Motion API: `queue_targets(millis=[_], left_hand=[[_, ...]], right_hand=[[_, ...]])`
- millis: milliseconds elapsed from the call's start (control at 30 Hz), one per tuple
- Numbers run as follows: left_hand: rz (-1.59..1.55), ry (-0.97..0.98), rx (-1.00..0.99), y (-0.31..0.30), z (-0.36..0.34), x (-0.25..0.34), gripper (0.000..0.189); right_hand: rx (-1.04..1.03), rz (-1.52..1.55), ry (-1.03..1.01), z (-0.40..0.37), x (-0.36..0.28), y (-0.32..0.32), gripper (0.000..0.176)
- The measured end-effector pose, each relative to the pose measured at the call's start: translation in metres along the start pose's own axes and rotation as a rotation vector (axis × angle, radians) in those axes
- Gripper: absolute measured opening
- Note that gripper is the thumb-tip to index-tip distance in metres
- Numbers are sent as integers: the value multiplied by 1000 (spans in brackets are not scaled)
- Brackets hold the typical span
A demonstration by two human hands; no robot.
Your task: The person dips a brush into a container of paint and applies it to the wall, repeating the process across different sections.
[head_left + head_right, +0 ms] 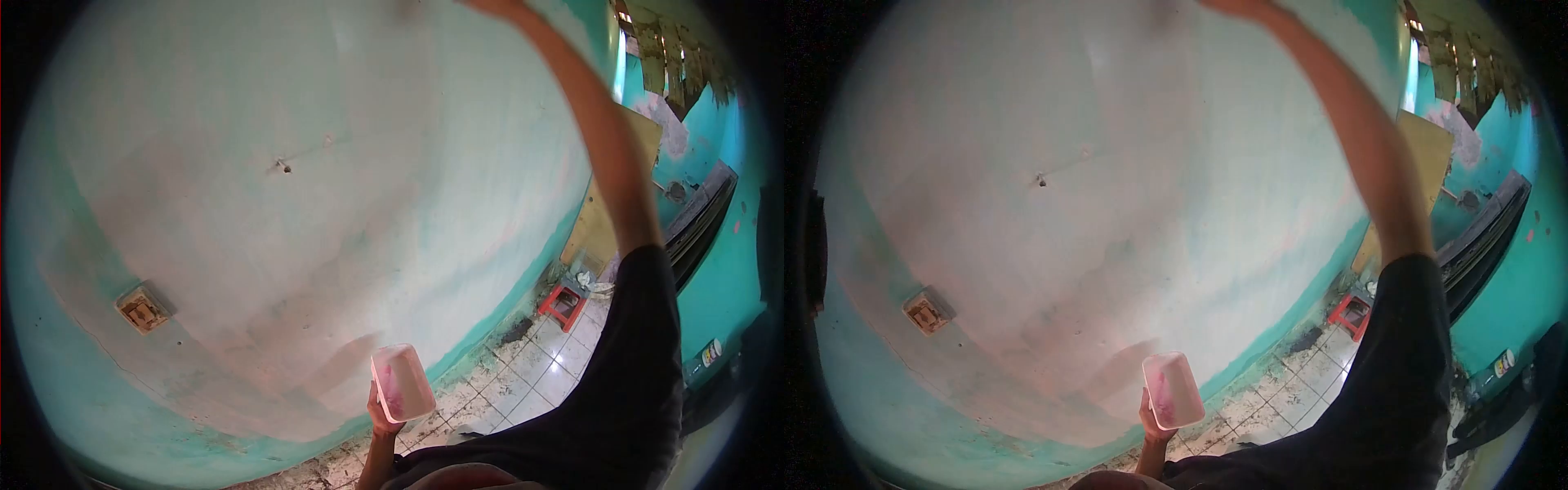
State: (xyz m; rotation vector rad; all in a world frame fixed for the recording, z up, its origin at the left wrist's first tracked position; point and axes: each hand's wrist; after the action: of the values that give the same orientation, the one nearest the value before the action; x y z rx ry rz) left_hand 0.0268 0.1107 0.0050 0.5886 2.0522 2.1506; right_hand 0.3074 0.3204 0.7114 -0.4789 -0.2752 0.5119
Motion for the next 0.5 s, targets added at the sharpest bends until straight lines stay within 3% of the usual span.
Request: queue_targets(millis=[33,67,167,300,333,400,433,467,500], left_hand=[[-1,-8,2,0,-3,-3,54],[1,-8,39,12,-7,-5,53],[7,-9,76,20,-5,-9,53],[32,21,46,0,-7,-15,55],[22,21,39,9,-8,-18,55],[-35,-4,5,39,-16,-18,53],[-37,1,0,40,-20,-19,53],[11,10,-4,42,-21,-18,53],[58,24,-12,44,-18,-20,53]], right_hand=[[151,20,-6,-33,0,37,15],[330,-204,-233,-62,23,76,18],[47,61,105,-187,-45,117,20],[-420,158,316,-320,-75,155,31],[-424,150,309,-330,-60,160,31],[-849,221,113,-343,-33,165,25],[-1042,261,159,-310,-28,153,23],[-915,236,115,-282,-17,143,22],[-823,202,-51,-238,9,137,23]])
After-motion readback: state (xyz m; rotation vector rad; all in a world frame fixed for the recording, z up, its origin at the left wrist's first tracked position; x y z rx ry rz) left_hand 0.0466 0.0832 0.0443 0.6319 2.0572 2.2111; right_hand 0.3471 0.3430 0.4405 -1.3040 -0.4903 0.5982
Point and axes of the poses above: each hand's wrist, its own z-axis towards the middle knuckle, its own y-axis out of the palm, x = y × z, and after that the axes turned 6 degrees about -x, right-handed
